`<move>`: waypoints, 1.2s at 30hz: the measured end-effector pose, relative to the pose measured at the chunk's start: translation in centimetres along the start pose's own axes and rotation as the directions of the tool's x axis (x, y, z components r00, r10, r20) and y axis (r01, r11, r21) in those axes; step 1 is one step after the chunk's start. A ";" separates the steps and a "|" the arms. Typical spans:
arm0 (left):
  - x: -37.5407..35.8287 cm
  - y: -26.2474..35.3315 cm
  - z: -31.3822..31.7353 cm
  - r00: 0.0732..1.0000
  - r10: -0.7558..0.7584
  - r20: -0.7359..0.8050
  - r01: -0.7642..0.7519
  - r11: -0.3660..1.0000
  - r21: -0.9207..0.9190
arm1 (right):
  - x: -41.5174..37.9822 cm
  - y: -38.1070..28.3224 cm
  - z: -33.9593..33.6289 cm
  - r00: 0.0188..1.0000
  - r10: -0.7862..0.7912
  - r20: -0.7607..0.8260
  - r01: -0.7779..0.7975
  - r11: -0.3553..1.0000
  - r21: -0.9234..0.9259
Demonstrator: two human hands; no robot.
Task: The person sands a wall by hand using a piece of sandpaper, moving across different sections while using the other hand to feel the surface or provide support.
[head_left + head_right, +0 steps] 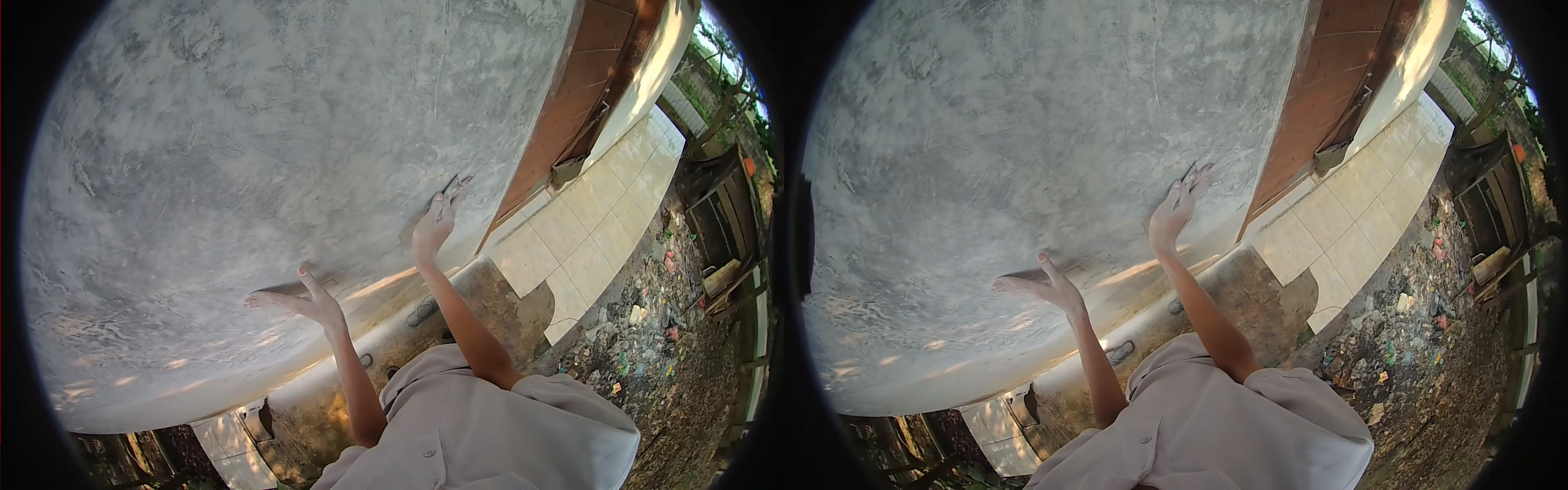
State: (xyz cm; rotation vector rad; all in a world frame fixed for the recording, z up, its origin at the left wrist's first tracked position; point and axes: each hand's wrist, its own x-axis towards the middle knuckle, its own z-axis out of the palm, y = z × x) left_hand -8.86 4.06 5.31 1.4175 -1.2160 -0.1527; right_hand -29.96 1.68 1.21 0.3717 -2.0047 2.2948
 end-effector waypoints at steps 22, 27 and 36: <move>0.7 6.7 0.8 1.000 0.006 0.026 -0.007 0.999 0.037 | 14.9 -1.6 -0.1 0.992 0.120 -0.036 -0.112 0.979 0.169; 0.8 6.5 1.4 1.000 0.007 -0.026 -0.005 0.994 0.110 | 6.9 -6.5 -1.8 0.873 -0.418 0.252 0.416 0.907 0.063; 0.4 7.1 1.0 0.999 0.037 -0.002 -0.037 0.993 0.110 | 18.3 -10.4 -0.6 0.988 -0.140 0.062 0.121 0.962 0.244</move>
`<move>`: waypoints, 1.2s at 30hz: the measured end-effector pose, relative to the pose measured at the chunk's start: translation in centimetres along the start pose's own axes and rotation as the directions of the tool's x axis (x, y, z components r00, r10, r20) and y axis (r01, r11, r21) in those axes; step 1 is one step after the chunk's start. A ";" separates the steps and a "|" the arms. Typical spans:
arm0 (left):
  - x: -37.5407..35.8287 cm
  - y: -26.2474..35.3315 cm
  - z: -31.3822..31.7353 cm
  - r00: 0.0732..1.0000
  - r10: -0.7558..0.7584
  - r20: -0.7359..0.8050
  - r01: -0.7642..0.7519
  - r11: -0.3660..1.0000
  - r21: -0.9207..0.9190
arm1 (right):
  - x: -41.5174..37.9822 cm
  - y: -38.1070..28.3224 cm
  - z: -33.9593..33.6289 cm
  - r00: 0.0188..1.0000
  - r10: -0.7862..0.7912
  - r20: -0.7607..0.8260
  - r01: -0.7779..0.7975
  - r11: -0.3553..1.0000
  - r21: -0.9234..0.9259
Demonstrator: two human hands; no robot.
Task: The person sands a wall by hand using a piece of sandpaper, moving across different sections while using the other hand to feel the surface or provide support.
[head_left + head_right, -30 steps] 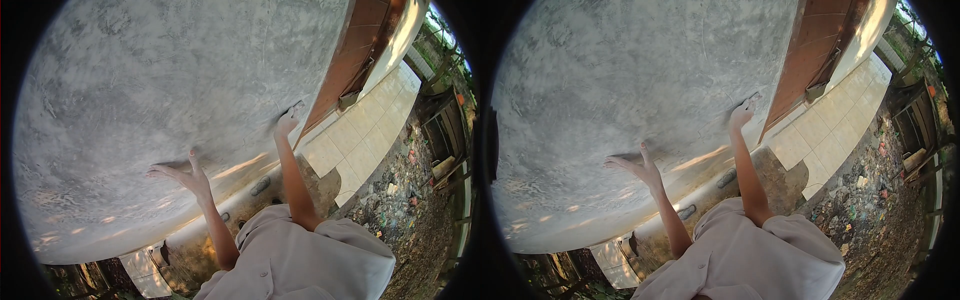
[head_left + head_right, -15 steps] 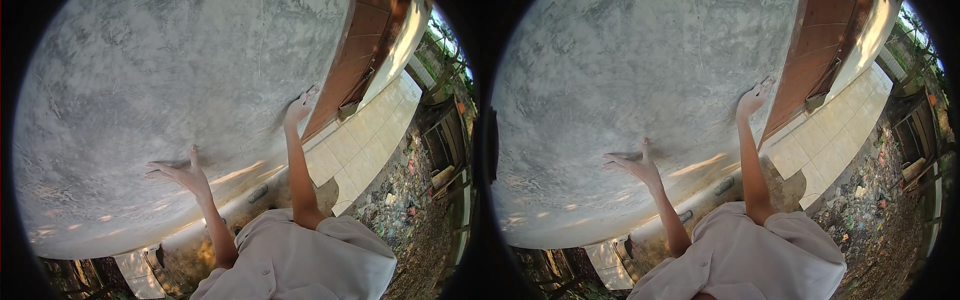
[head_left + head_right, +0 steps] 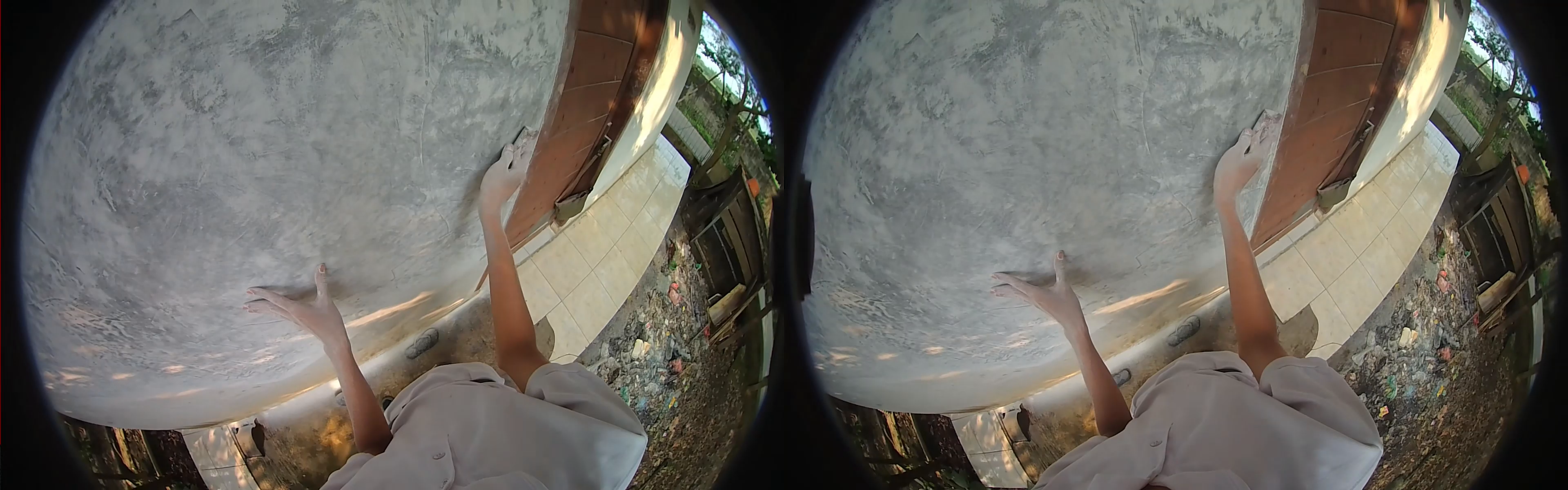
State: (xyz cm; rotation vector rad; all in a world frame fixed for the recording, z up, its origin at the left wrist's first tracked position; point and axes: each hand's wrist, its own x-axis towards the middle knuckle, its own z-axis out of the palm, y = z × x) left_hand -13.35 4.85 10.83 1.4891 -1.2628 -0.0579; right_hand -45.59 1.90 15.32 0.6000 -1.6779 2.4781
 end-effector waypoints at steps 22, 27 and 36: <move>-0.9 -0.1 0.4 1.000 -0.004 -0.030 0.002 0.998 -0.070 | -2.0 -4.1 2.5 0.630 -0.689 0.359 0.775 0.590 -0.227; -0.9 -0.6 0.4 1.000 0.023 -0.014 -0.024 0.999 -0.023 | 1.1 -9.2 4.7 0.882 -0.455 0.127 0.472 0.851 -0.229; -0.8 -0.6 -0.2 1.000 0.019 -0.007 -0.020 0.986 -0.167 | 0.9 -10.8 5.4 0.517 -0.805 0.292 0.856 0.495 -0.151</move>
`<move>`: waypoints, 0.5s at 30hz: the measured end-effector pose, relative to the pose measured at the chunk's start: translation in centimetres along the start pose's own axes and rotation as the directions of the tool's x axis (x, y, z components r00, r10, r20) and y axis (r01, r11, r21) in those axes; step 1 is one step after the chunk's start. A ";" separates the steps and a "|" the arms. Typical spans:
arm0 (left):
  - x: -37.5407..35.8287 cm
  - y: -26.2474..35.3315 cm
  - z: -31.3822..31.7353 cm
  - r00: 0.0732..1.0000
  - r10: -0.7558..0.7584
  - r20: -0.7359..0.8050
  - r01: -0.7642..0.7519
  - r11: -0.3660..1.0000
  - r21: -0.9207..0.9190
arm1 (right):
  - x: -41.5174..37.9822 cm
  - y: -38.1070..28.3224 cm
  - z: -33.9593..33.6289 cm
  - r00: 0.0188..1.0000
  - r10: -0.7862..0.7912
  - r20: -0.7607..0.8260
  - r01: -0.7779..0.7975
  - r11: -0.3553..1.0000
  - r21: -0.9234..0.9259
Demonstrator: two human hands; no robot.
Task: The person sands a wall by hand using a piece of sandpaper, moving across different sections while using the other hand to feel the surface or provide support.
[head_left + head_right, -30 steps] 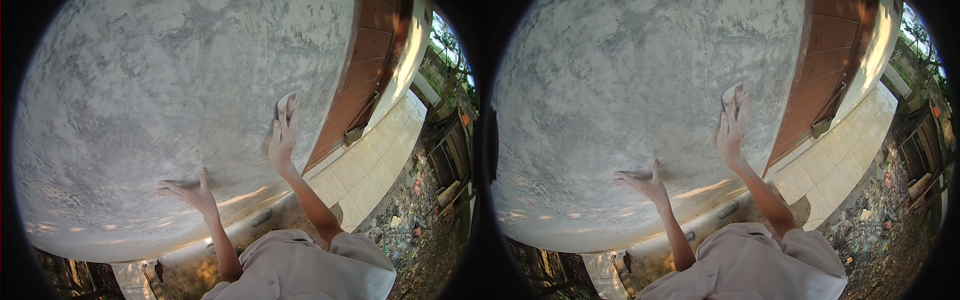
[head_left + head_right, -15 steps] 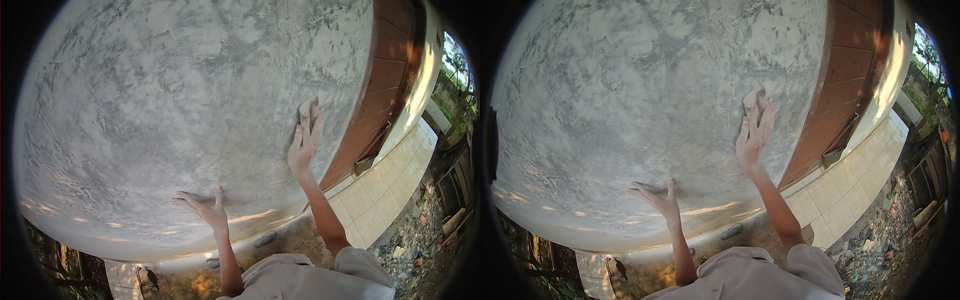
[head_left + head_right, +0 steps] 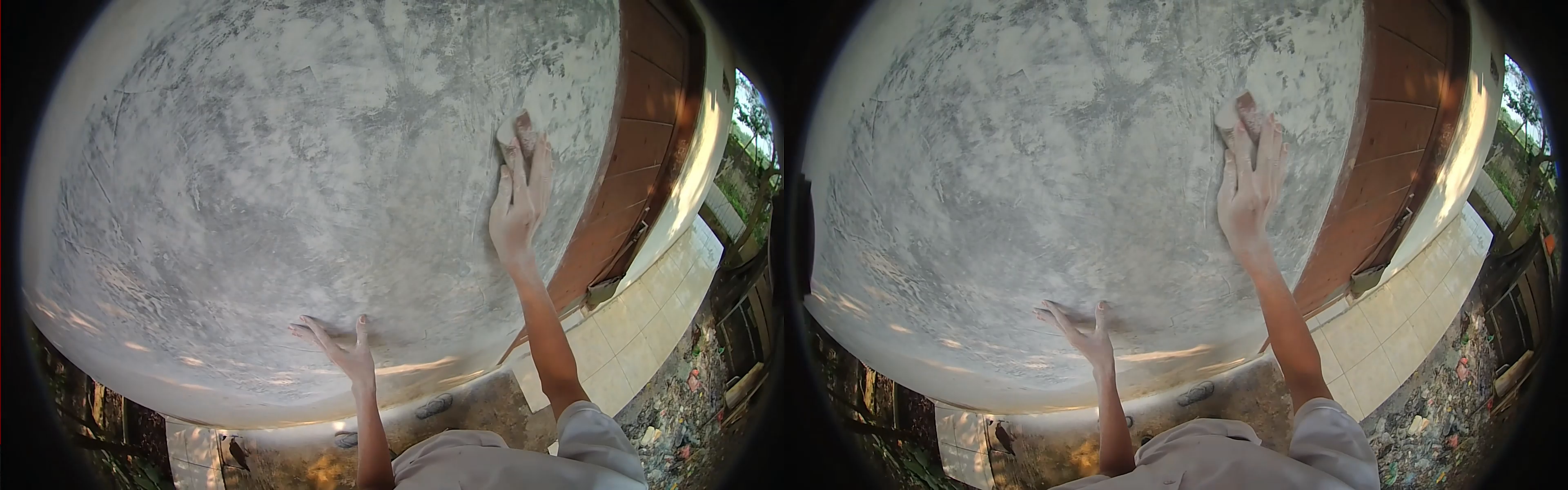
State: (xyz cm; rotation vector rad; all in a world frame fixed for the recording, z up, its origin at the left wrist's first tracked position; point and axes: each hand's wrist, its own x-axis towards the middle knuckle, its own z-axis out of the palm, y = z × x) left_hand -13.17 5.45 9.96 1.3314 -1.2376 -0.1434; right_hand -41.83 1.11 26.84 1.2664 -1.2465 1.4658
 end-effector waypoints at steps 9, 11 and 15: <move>4.1 2.4 -1.3 0.968 0.247 0.028 -0.249 0.954 0.168 | -1.0 -5.2 1.4 0.988 -0.136 0.075 0.122 0.979 0.166; 4.3 3.1 -1.8 0.969 0.243 0.044 -0.247 0.954 0.170 | -0.6 -4.7 1.0 0.970 -0.216 0.115 0.198 0.968 0.151; 5.1 2.5 -2.6 0.961 0.256 0.103 -0.272 0.945 0.183 | 3.1 -2.0 1.5 0.984 -0.174 0.019 0.173 0.984 0.044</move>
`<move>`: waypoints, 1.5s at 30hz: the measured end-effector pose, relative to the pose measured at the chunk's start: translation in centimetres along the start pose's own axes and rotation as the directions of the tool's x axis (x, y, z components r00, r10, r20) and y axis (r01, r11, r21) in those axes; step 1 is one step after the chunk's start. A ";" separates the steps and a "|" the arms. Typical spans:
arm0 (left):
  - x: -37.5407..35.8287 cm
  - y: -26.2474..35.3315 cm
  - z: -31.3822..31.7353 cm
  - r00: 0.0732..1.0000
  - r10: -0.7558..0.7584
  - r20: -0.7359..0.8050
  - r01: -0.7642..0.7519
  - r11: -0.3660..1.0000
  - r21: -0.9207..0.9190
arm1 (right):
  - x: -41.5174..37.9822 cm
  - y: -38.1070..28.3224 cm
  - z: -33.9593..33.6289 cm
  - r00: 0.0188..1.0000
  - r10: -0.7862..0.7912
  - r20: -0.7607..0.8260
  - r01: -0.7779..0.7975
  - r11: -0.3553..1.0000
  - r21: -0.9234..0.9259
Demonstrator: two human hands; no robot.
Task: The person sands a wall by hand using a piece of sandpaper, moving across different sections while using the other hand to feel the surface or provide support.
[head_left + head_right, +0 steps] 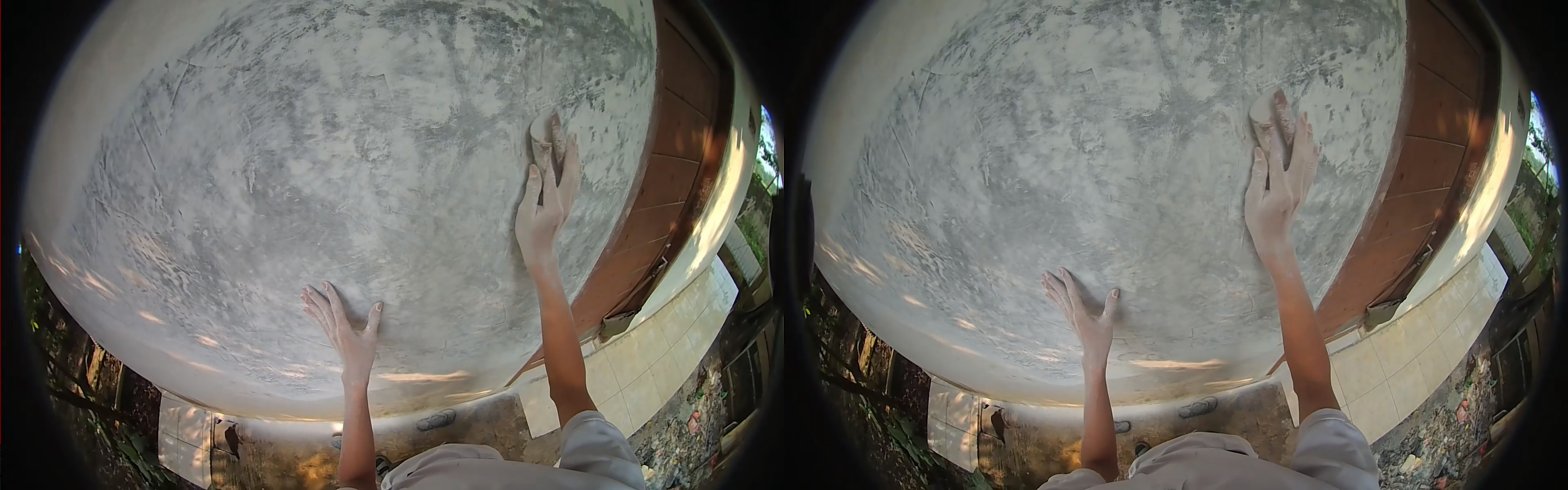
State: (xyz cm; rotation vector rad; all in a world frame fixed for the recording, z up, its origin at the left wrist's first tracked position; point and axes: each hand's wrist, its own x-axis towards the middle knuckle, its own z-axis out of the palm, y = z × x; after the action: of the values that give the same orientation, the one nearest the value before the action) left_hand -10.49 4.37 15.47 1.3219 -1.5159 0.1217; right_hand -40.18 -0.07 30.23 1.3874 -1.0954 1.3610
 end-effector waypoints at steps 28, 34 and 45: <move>0.4 -1.0 -0.4 0.997 0.059 0.039 -0.063 0.992 0.107 | 2.8 -10.9 4.2 0.936 -0.335 0.108 0.299 0.919 0.255; 0.7 -2.5 -1.4 0.991 0.095 0.091 -0.110 0.978 0.180 | 9.6 -5.3 2.9 0.956 0.227 -0.187 -0.184 0.958 0.220; 3.0 -4.3 -4.3 0.995 0.087 0.041 -0.092 0.988 0.127 | -2.6 -17.1 6.1 0.932 -0.332 0.144 0.277 0.911 0.304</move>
State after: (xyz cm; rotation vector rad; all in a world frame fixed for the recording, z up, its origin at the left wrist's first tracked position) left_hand -3.97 3.63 17.30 1.3635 -1.6202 0.2585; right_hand -22.15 -2.14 27.46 1.8462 -0.7793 1.1990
